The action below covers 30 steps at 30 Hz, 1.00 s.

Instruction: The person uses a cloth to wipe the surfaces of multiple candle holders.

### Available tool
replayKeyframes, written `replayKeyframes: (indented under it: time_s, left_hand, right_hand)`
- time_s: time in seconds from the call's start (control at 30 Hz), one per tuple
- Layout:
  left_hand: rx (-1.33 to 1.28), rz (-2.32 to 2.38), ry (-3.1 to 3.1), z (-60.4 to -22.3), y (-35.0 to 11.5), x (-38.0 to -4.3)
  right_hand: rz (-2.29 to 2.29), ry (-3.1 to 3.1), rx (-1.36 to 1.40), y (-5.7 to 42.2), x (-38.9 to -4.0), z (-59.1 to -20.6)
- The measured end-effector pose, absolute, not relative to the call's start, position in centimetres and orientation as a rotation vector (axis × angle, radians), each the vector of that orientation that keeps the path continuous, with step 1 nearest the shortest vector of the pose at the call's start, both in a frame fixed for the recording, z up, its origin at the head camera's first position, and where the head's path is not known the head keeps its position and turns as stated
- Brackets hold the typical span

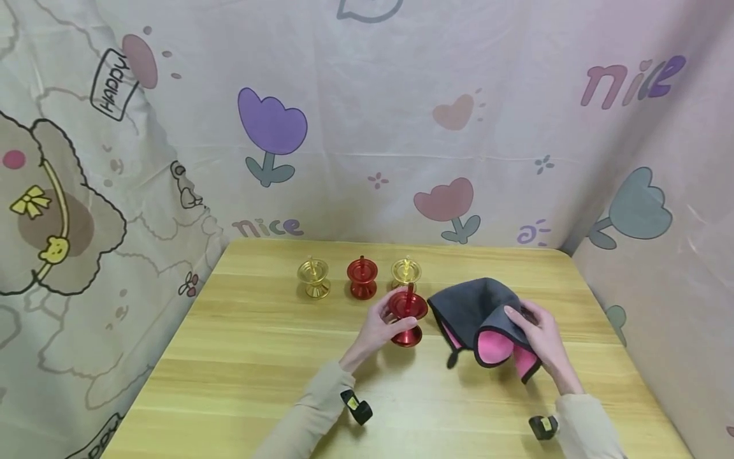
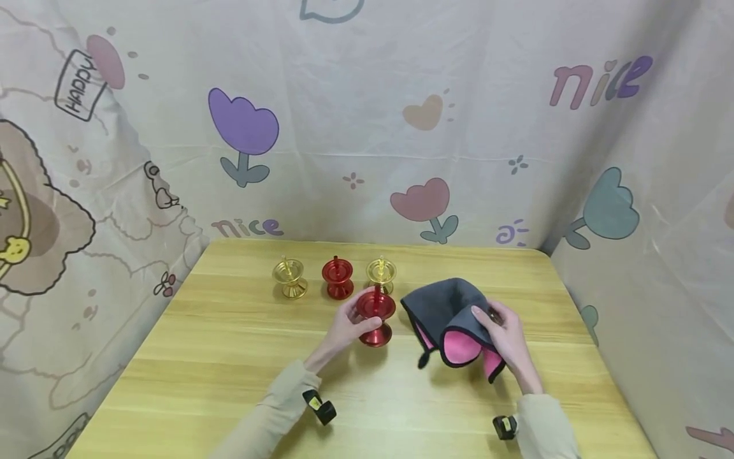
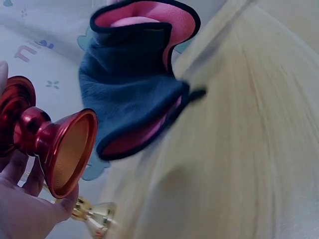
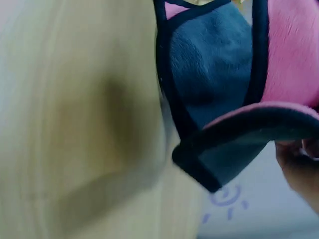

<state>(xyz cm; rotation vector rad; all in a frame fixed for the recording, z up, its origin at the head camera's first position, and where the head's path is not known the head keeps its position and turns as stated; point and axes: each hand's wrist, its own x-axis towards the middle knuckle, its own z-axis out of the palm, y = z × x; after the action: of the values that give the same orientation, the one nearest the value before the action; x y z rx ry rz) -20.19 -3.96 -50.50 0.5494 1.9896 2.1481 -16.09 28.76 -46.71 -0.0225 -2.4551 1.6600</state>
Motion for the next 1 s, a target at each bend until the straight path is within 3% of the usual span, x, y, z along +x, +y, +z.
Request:
replayKeyframes:
  time_s: [0.2,0.4,0.77,1.0]
  left_hand:
    - [0.619,2.191,1.957,-48.6,-4.5,-19.6]
    - [0.642,2.167,2.025,-46.5,-4.3,-18.7]
    - [0.694,2.129,2.068,-43.3,-3.7,-16.5]
    - [0.768,2.181,2.125,-42.6,-3.9,-15.8]
  right_hand:
    - [2.125,-2.109,0.298,26.9,-15.3,-45.2]
    - [2.29,-2.069,0.296,24.8,-14.5,-43.4]
    - [2.214,-1.856,0.554,19.7,-13.5,-42.3]
    - [1.87,-2.009,0.787,16.9,-13.4,-42.3]
